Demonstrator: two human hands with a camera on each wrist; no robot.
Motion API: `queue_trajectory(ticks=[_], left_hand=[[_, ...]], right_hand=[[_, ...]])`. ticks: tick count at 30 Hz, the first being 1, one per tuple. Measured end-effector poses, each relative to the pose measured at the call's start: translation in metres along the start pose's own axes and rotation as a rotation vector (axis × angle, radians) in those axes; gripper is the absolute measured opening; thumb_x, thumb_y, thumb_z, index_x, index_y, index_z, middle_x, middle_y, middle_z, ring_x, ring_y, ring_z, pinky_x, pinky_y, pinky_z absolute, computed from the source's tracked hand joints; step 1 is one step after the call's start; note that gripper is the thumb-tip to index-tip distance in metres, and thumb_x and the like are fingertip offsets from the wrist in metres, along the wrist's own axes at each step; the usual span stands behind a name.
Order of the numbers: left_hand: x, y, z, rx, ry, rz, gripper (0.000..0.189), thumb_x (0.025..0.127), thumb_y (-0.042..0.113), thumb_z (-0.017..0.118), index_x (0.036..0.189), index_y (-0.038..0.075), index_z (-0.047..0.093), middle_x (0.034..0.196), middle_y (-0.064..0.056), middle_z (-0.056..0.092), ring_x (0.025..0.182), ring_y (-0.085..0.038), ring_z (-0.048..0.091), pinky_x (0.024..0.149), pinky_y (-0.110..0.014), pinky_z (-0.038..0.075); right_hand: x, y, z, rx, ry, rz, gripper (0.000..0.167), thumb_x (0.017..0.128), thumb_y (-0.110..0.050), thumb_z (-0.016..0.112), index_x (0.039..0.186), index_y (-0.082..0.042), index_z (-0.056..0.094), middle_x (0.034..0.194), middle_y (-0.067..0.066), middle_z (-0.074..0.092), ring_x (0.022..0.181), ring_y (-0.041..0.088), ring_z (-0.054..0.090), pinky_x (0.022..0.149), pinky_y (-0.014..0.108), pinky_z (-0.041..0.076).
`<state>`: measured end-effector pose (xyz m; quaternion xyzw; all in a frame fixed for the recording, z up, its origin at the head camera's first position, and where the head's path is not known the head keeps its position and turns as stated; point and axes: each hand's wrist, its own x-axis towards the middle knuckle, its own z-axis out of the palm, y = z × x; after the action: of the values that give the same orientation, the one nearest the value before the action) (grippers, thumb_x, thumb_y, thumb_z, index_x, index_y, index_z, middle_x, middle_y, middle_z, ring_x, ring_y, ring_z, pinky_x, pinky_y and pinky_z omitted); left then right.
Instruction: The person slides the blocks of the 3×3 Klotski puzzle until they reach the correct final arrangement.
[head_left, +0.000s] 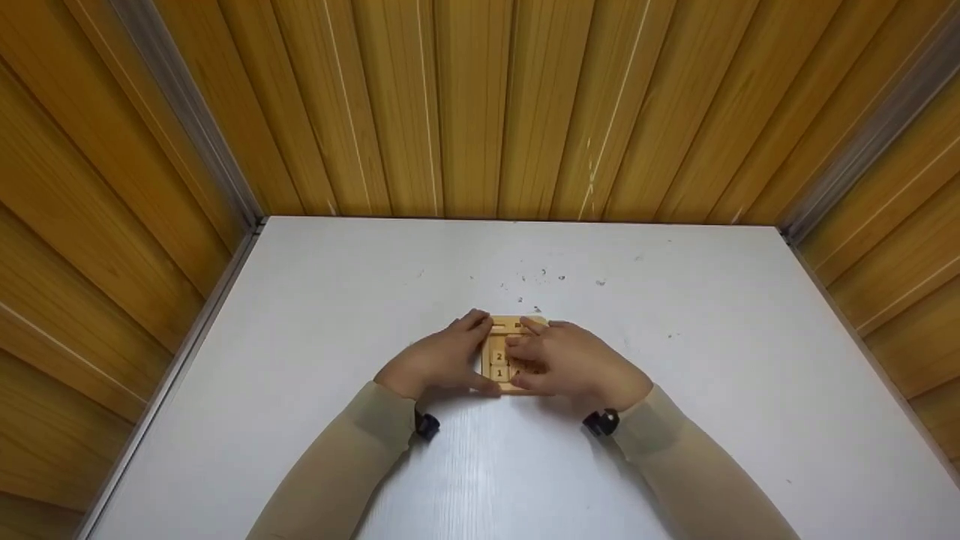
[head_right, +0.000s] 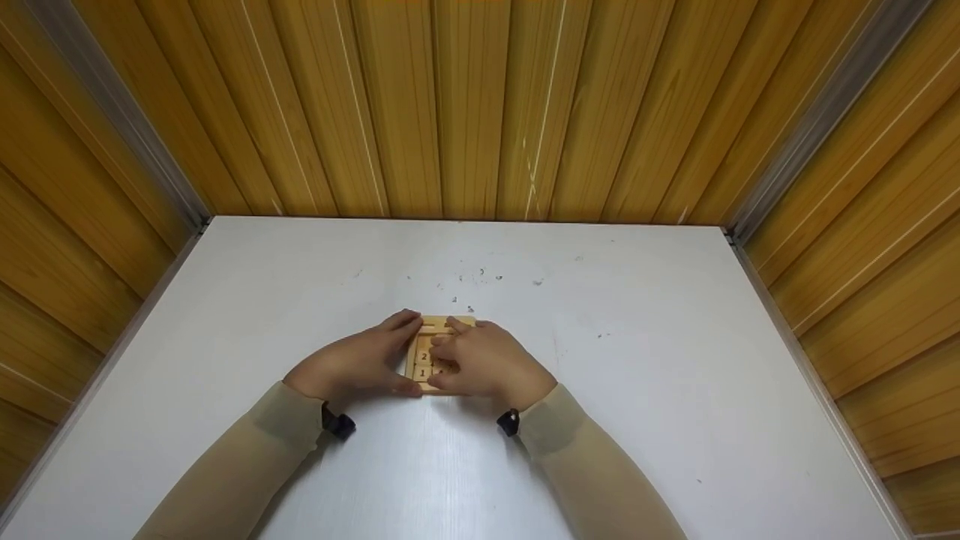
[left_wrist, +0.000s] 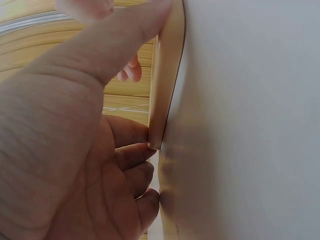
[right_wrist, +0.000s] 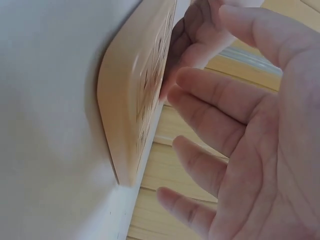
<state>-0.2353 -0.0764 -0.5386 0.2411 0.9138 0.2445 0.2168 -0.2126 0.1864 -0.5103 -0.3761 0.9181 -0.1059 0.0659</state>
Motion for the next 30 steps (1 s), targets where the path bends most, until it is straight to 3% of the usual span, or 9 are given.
queue_trajectory(ticks=[8,19,25,30], left_hand=[[0.0009,-0.0004,0.0009,0.015,0.008,-0.001,0.133,0.085,0.068,0.094,0.183,0.018,0.019,0.193,0.005,0.014,0.178,-0.026,0.020,0.142,-0.052,0.033],[-0.0007,0.0012,0.0005,0.004,0.020,0.019,0.132,0.086,0.064,0.095,0.183,0.016,0.020,0.192,0.004,0.018,0.178,-0.025,0.023,0.142,-0.050,0.034],[-0.0006,0.0008,0.0007,-0.002,0.016,0.022,0.132,0.086,0.065,0.094,0.183,0.016,0.019,0.192,0.004,0.017,0.178,-0.025,0.023,0.142,-0.050,0.035],[0.0004,-0.0001,0.0011,-0.006,0.012,0.021,0.132,0.086,0.065,0.094,0.183,0.016,0.018,0.192,0.004,0.017,0.178,-0.025,0.023,0.142,-0.050,0.035]], right_hand=[[0.0006,-0.0059,0.0057,0.011,0.024,-0.077,0.047,0.106,-0.047,0.076,0.145,-0.020,0.080,0.149,0.002,0.077,0.159,0.038,0.058,0.125,0.064,0.052],[0.0005,-0.0076,0.0066,0.001,-0.009,-0.025,0.044,0.108,-0.049,0.073,0.143,-0.023,0.081,0.156,0.002,0.073,0.160,0.038,0.057,0.126,0.066,0.051],[0.0028,-0.0036,0.0079,0.060,-0.005,-0.005,0.045,0.108,-0.049,0.073,0.144,-0.024,0.080,0.160,0.011,0.069,0.155,0.038,0.062,0.129,0.065,0.049],[0.0039,-0.0015,0.0103,0.070,0.019,-0.022,0.041,0.106,-0.046,0.076,0.139,-0.023,0.083,0.152,0.010,0.075,0.156,0.039,0.061,0.128,0.065,0.050]])
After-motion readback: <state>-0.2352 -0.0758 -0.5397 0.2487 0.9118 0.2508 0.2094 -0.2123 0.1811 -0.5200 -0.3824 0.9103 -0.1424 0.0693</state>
